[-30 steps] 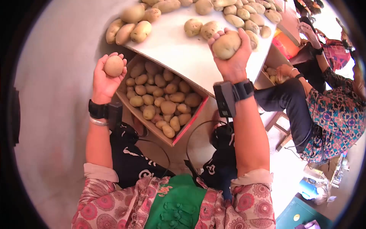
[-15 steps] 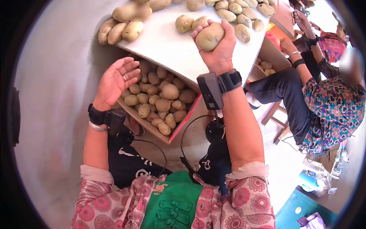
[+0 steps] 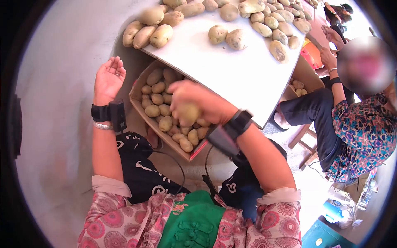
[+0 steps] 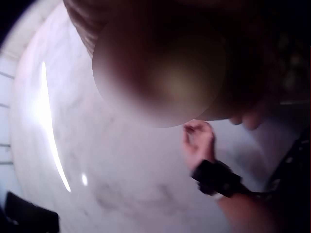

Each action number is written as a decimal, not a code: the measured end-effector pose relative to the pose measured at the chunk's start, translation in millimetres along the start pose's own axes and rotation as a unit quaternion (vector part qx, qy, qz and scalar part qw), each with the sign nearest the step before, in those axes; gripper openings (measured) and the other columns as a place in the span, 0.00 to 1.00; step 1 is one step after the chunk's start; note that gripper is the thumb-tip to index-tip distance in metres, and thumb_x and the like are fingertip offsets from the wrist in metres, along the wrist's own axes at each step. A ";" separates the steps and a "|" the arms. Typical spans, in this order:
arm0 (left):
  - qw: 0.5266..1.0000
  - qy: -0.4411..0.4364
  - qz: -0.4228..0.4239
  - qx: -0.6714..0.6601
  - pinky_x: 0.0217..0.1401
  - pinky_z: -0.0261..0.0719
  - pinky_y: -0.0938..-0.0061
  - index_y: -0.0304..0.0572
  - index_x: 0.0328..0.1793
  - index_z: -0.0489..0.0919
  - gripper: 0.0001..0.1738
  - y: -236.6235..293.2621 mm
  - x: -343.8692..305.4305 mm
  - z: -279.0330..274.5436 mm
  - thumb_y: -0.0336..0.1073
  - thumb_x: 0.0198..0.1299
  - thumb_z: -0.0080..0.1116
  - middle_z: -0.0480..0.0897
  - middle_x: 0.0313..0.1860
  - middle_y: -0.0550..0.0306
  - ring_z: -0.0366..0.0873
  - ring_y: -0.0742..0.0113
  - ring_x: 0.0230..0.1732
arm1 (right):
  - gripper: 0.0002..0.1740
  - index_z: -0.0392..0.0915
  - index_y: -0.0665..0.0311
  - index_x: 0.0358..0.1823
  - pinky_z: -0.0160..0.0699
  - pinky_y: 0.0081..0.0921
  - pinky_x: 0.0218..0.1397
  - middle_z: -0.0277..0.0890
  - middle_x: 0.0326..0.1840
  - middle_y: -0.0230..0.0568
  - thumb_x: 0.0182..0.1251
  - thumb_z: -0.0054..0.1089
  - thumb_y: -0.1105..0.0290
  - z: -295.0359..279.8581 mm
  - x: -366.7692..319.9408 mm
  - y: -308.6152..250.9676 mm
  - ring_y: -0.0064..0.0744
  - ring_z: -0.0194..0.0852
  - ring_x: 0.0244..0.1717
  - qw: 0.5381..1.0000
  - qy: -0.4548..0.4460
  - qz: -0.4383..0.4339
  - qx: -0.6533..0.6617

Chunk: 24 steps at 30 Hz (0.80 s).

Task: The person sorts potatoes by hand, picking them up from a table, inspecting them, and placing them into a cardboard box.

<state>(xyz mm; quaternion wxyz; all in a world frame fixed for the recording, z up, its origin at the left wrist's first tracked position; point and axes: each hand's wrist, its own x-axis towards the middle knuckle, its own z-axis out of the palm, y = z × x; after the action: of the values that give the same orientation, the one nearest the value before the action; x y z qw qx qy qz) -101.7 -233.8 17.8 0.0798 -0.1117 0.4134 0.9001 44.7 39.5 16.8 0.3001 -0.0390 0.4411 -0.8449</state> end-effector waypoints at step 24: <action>0.999 -0.044 -0.012 -0.007 0.46 0.76 0.75 0.44 0.47 0.75 0.08 -1.8 -3.2 27.5 0.31 0.62 0.52 0.80 0.43 0.61 0.77 0.71 0.45 | 0.23 0.68 0.65 0.57 0.77 0.27 0.48 0.73 0.50 0.45 0.60 0.57 0.69 -7.1 44.3 -18.8 0.33 0.75 0.49 0.914 0.238 -0.153 -0.290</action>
<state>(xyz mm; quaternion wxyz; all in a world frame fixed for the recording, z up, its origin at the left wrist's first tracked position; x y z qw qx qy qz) -101.9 -211.8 34.8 0.1079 -0.0776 0.4016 0.9061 -2.6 28.8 18.1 0.0289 0.0106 0.7138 -0.6997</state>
